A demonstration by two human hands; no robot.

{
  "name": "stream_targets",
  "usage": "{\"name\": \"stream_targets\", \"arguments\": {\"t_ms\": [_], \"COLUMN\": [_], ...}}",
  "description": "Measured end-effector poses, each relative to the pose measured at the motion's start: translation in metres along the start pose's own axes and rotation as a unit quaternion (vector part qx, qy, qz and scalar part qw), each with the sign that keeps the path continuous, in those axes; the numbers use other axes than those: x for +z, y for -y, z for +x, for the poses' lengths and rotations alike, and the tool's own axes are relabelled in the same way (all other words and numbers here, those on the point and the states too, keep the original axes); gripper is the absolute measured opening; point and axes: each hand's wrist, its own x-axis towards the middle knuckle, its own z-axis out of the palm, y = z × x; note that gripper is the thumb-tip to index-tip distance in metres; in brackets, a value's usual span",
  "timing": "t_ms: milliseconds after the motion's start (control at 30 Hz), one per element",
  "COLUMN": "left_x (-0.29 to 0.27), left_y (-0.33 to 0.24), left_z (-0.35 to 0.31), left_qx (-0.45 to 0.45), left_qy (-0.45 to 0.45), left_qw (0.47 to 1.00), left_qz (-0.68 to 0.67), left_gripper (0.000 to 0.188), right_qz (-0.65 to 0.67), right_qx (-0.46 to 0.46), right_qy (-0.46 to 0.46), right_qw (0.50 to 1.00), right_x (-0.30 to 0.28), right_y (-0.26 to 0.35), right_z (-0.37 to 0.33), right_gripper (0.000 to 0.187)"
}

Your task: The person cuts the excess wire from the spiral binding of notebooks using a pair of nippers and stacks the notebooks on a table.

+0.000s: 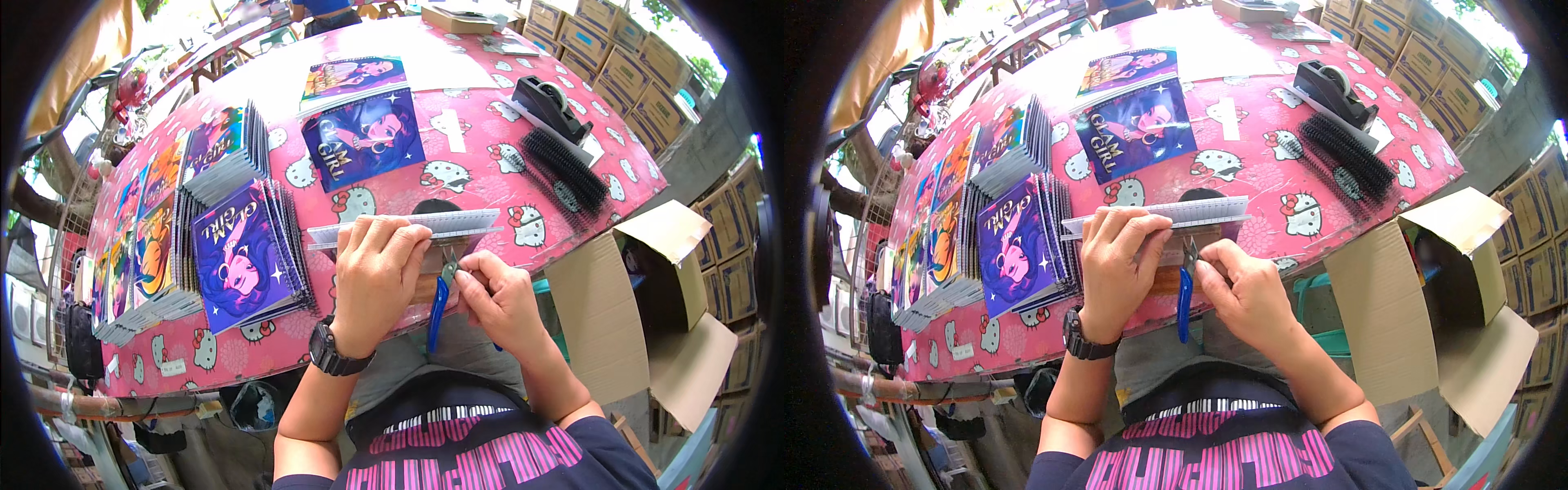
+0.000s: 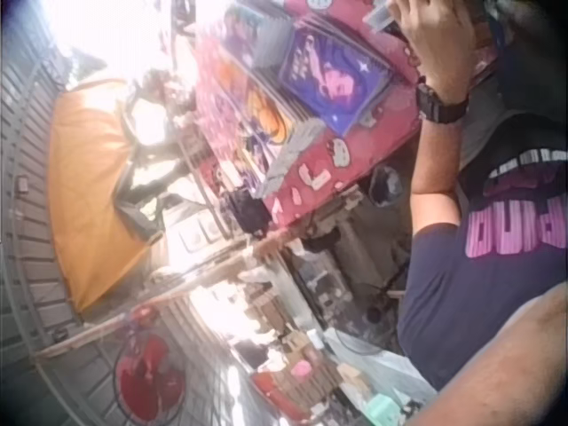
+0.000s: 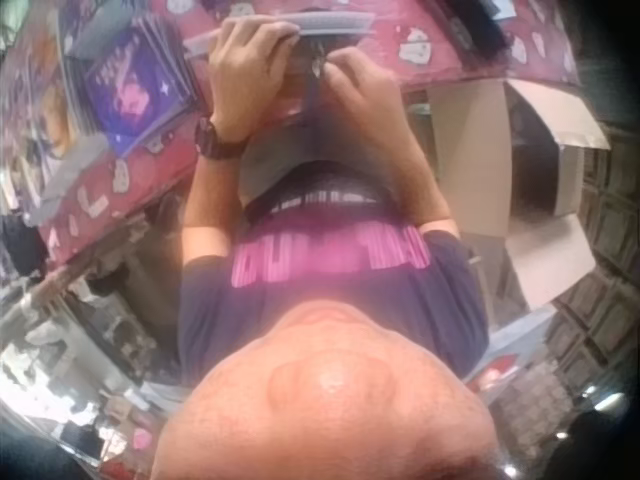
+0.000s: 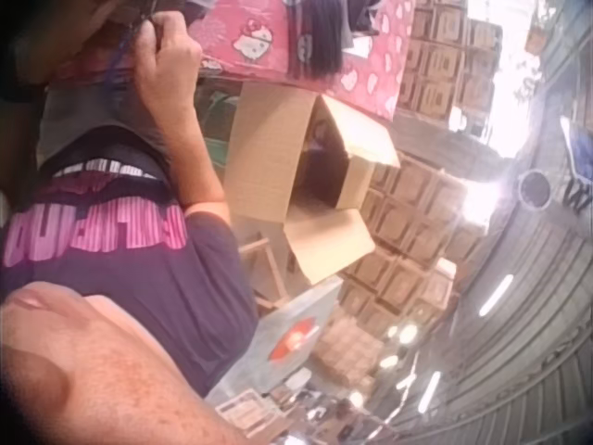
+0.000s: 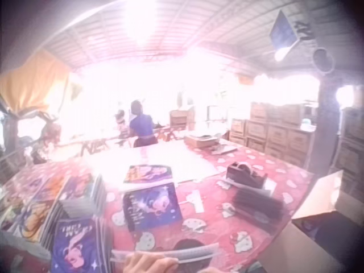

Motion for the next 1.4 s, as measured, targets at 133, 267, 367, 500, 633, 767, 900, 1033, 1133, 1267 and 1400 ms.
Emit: {"name": "stream_targets", "arguments": {"t_ms": [133, 267, 367, 500, 633, 767, 900, 1033, 1133, 1267, 1400], "left_x": [0.001, 0.0, 0.0, -0.002, -0.002, -0.001, -0.002, 0.004, 0.003, 0.011, 0.009], "left_y": [0.0, 0.0, 0.001, 0.001, 0.003, 0.008, 0.017, 0.016, 0.01, 0.0, -0.001], "left_z": [0.0, 0.003, 0.003, 0.002, 0.004, 0.009, 0.021, 0.03, 0.037, 0.034, 0.03], "left_qx": [-0.016, -0.018, -0.015, -0.006, 0.014, -0.018, -0.042, -0.037, -0.037, -0.004, 0.012], "left_qy": [-0.004, 0.001, 0.011, 0.036, 0.045, 0.03, 0.045, 0.059, 0.081, 0.101, 0.113], "left_qw": [1.0, 1.0, 1.0, 0.999, 0.999, 0.999, 0.998, 0.998, 0.996, 0.995, 0.992], "left_qz": [-0.016, -0.025, -0.02, -0.013, -0.01, -0.004, 0.005, 0.001, -0.01, -0.009, -0.051], "left_gripper": [0.008, 0.007, 0.008, 0.008, 0.008, 0.008, 0.013, 0.018, 0.017, 0.013, 0.011], "right_qz": [-0.034, -0.057, -0.077, -0.082, -0.104, -0.081, -0.06, -0.006, -0.013, -0.222, -0.408], "right_qx": [-0.003, -0.025, -0.04, -0.033, -0.073, -0.058, 0.032, 0.159, 0.136, 0.011, -0.086], "right_qy": [-0.015, -0.036, -0.045, -0.041, -0.089, 0.025, 0.062, 0.007, 0.018, 0.005, -0.189], "right_qw": [0.999, 0.997, 0.995, 0.995, 0.988, 0.995, 0.996, 0.987, 0.99, 0.975, 0.889], "right_x": [0.006, 0.01, 0.013, 0.015, 0.021, -0.002, -0.048, -0.112, -0.128, -0.096, -0.125], "right_y": [0.005, 0.0, 0.002, 0.002, -0.004, 0.003, 0.009, -0.039, -0.122, -0.151, -0.173], "right_z": [0.008, 0.01, 0.012, 0.016, 0.016, 0.016, 0.01, 0.033, 0.061, 0.089, 0.121], "right_gripper": [0.015, 0.015, 0.014, 0.014, 0.014, 0.014, 0.014, 0.016, 0.019, 0.019, 0.021]}}
